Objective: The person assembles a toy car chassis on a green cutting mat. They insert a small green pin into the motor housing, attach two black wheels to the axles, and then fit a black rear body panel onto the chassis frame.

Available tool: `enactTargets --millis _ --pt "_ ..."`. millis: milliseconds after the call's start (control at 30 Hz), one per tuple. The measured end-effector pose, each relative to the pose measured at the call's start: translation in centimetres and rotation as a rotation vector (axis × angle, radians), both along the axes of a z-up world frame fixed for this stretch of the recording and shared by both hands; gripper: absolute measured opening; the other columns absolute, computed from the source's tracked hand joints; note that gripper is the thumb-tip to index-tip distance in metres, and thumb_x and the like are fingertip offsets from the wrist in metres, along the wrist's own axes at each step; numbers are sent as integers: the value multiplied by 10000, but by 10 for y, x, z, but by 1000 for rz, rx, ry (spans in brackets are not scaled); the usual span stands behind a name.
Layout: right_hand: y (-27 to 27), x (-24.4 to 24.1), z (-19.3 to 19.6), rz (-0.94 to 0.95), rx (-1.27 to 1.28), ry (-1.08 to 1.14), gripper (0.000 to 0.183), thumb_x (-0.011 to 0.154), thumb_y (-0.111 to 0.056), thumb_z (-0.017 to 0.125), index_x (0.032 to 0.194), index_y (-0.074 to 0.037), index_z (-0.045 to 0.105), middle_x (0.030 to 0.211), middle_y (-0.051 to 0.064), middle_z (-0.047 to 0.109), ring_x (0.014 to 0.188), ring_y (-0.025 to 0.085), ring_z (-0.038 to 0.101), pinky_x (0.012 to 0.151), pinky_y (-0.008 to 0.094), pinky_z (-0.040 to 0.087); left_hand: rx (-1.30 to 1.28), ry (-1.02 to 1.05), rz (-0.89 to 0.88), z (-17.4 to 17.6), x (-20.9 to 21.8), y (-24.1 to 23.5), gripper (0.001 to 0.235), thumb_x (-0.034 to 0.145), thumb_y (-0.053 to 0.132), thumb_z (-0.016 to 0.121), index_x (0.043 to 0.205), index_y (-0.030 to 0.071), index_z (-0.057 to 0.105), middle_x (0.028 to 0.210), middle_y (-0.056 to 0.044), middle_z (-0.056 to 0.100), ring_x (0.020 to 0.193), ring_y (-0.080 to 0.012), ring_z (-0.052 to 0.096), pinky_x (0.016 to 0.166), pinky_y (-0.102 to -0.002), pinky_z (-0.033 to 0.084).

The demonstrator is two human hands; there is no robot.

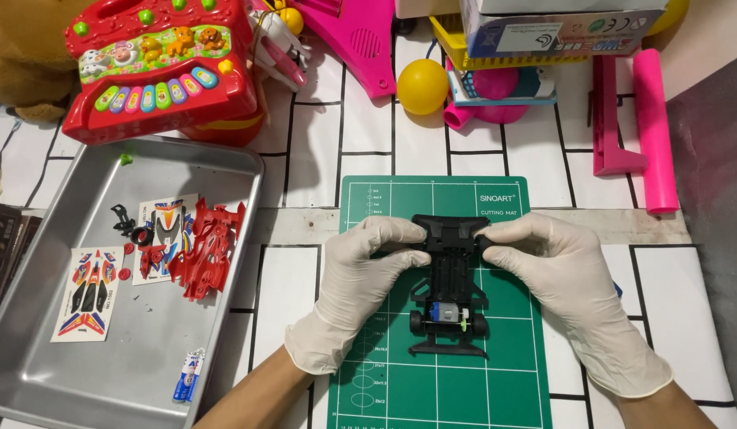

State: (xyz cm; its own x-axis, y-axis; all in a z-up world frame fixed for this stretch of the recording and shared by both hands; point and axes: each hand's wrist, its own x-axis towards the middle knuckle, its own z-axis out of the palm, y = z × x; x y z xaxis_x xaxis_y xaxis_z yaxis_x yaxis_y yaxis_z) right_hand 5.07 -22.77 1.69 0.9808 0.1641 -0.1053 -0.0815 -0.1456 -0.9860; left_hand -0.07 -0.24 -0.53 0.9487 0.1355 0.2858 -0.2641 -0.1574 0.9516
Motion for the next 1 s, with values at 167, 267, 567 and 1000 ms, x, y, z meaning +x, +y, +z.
enactTargets --millis 167,267,567,1000 --pt "-1 1 -3 9 33 -11 219 744 125 804 921 -2 779 924 147 797 887 220 772 871 290 654 14 28 7 0 0 0 286 731 31 902 983 77 776 983 -63 780 937 -163 754 858 -248 650" --pt "-3 3 -5 -6 13 18 212 749 117 809 920 -4 781 916 134 793 880 210 758 856 287 649 25 6 8 -1 1 0 287 729 31 904 983 71 776 978 -68 779 929 -164 752 851 -248 647" --pt "-2 2 -4 6 25 29 243 730 142 804 921 -6 778 964 149 804 926 220 776 902 292 652 50 10 14 -2 1 -1 282 725 33 910 968 77 773 969 -56 776 918 -155 748 842 -243 648" --pt "-4 4 -1 17 32 29 215 758 113 804 933 -9 776 940 138 795 900 209 759 870 281 648 83 -26 -26 -1 2 1 297 753 74 895 1023 75 769 1011 -78 782 940 -168 750 848 -247 649"
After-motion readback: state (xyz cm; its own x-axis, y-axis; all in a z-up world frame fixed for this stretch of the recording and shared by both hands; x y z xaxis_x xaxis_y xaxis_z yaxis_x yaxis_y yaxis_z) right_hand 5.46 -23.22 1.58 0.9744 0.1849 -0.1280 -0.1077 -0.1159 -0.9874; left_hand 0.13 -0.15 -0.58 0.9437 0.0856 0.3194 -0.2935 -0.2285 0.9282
